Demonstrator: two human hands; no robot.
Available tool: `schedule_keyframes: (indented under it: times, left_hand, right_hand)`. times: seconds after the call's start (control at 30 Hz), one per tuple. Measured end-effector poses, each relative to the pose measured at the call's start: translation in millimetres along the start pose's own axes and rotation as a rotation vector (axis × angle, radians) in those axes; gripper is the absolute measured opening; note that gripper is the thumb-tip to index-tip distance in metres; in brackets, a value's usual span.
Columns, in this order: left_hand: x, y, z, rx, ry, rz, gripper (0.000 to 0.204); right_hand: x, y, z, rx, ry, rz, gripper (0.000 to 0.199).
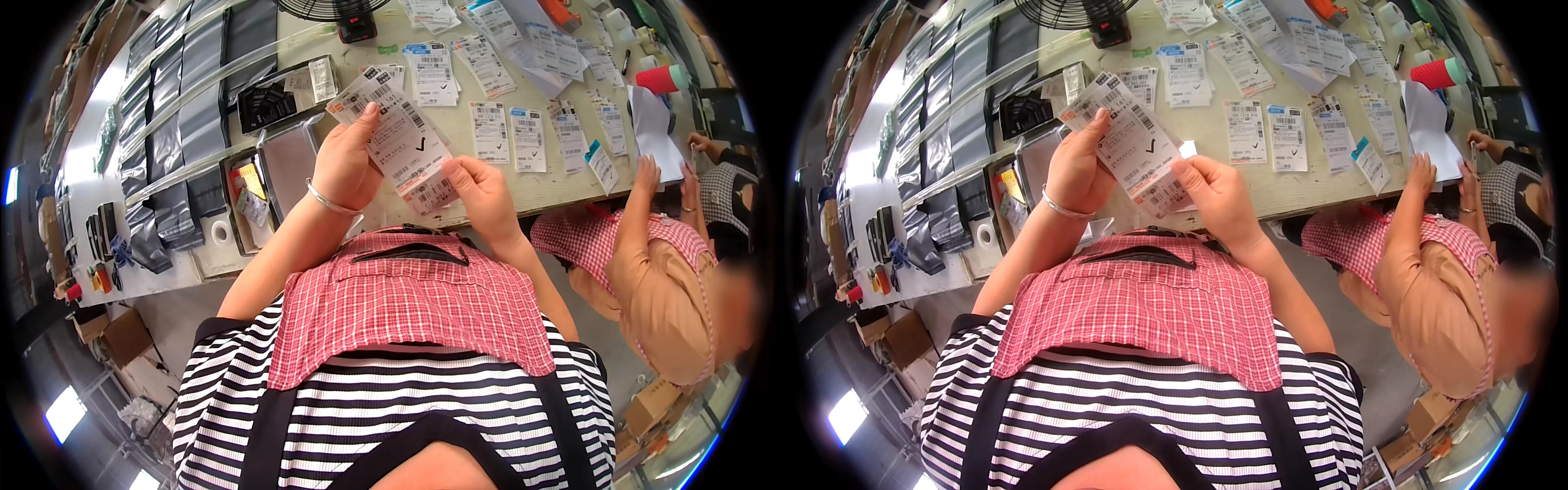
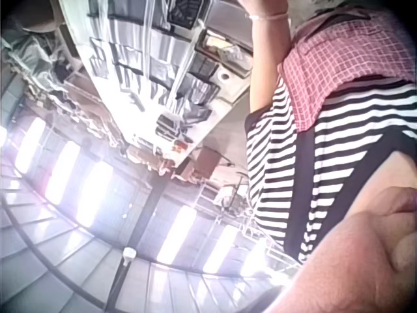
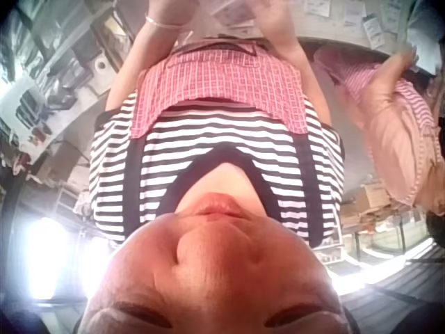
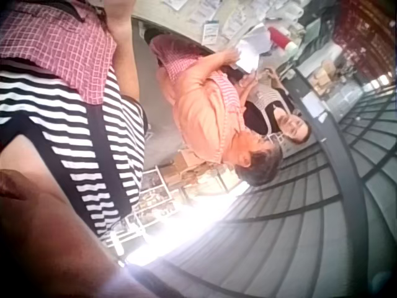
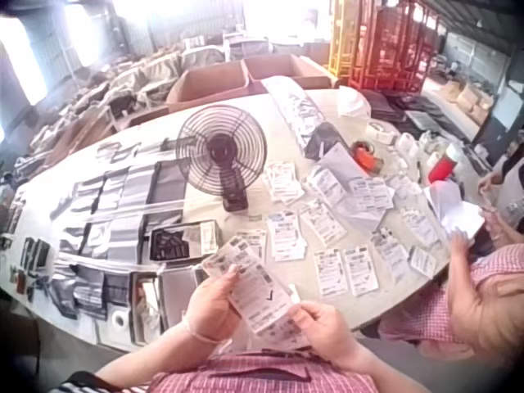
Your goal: The person sorts paper labels on a table by hand, picking them up from a pile and placing them into different stacks.
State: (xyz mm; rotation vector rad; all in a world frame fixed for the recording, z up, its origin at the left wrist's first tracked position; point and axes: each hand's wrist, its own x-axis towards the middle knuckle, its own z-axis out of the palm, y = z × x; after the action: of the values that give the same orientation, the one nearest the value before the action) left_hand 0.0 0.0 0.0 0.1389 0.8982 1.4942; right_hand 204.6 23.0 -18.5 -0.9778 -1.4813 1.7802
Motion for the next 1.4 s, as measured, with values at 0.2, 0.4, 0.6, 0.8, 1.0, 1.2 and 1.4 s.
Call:
schedule_keyframes:
  times: [0.2, 0.4, 0.6, 0.8, 1.0, 1.2, 1.4]
  left_hand:
    - [6, -2, -4, -0.115, 0.082, 0.042, 0.031]
    - [18, 40, -17, 0.228, 0.076, 0.122, 0.024]
    - [-1, -1, -8, 0.547, -0.078, -0.099, 0.042]
    - [-9, -5, -1, 0.572, -0.179, -0.136, 0.053]
    - [-9, -3, -11, 1.28, -0.214, 0.384, 0.044]
    - [19, -18, -32, 0.424, -0.038, 0.241, 0.039]
    - [1, 4, 6, 0.074, 0.018, -0.061, 0.042]
  right_hand:
    - [-4, -8, 6, -0.018, 0.064, 0.032, 0.033]
    - [10, -15, -1, -0.145, 0.351, -0.03, 0.034]
    - [39, -26, 8, -0.216, 0.299, -0.08, 0.036]
    - [50, -23, 4, -0.365, 0.281, -0.03, 0.035]
    - [52, -22, 11, -0.245, 0.282, -0.065, 0.039]
    - [15, -18, -1, -0.124, 0.047, 0.006, 0.035]
    - [1, -7, 3, -0.166, 0.078, -0.023, 0.03]
